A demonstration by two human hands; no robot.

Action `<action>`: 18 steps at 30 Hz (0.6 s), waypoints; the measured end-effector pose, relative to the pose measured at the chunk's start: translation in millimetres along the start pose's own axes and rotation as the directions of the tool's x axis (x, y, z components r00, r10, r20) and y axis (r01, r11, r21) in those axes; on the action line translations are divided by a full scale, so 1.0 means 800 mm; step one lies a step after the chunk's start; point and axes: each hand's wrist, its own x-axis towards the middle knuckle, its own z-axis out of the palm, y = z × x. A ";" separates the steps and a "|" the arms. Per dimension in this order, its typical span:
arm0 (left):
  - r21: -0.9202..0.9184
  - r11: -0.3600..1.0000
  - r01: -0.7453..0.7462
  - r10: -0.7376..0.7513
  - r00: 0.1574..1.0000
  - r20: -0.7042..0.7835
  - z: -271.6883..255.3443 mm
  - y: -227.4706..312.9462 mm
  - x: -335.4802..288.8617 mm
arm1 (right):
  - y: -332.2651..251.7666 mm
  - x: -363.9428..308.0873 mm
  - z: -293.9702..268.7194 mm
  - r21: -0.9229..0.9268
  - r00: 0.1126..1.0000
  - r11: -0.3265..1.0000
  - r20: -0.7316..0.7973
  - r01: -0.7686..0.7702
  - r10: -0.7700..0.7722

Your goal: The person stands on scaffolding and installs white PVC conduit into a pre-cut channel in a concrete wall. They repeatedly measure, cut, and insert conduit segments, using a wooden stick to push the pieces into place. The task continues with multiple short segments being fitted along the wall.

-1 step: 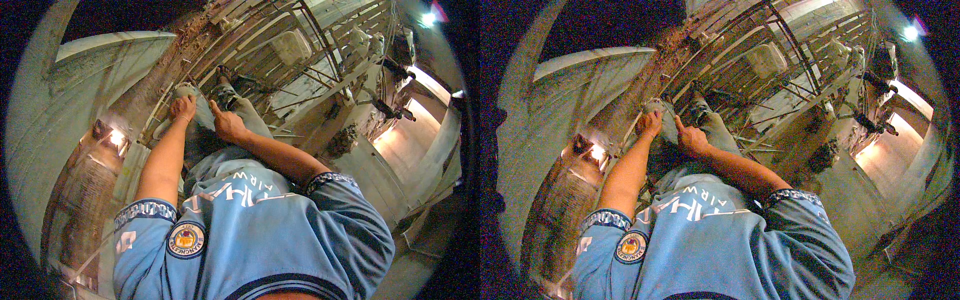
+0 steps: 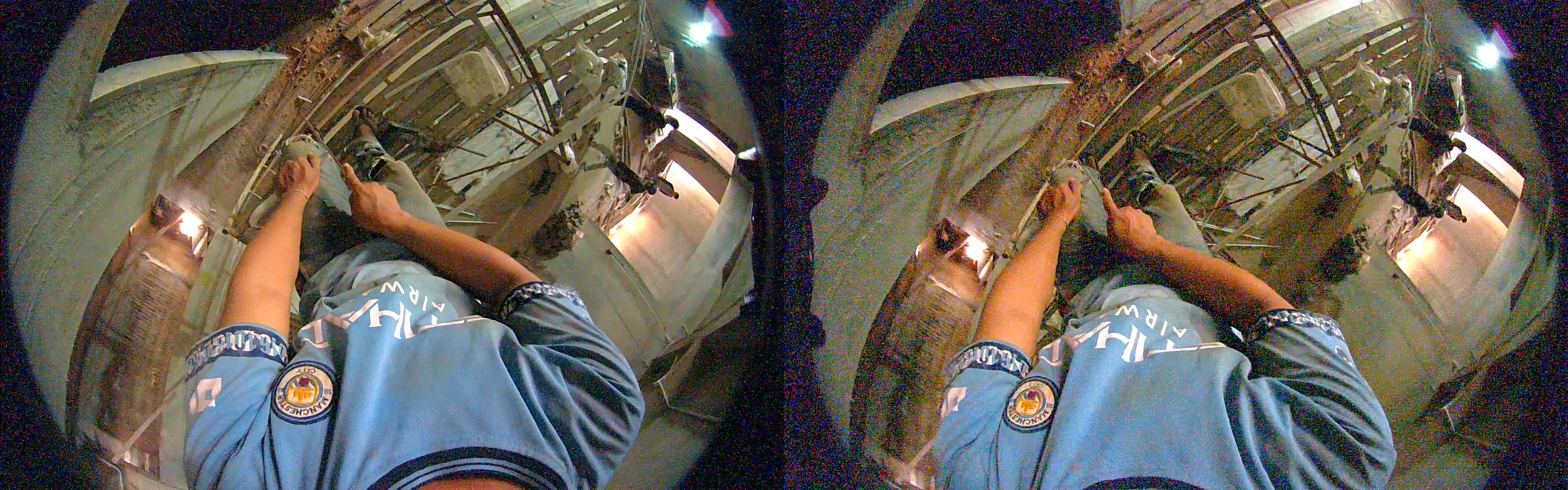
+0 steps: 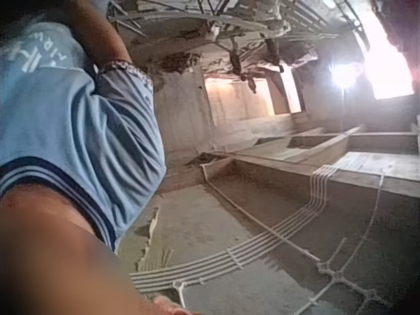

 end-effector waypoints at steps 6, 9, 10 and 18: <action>-0.032 0.995 0.091 -0.088 0.993 0.076 0.018 -0.002 0.014 | -0.003 -0.001 -0.006 0.037 1.000 0.999 0.006 -0.012 0.012; -0.012 0.996 0.088 -0.087 0.993 0.074 0.024 0.001 0.014 | -0.009 -0.004 -0.009 0.023 1.000 0.999 -0.006 -0.024 0.024; -0.001 0.997 0.080 -0.080 0.994 0.074 0.024 0.002 0.012 | -0.012 -0.005 -0.011 0.026 1.000 1.000 -0.007 -0.003 0.003; 0.048 0.995 0.087 -0.088 0.996 0.023 0.033 0.003 -0.005 | -0.016 0.001 -0.008 -0.081 1.000 0.996 -0.014 -0.022 0.021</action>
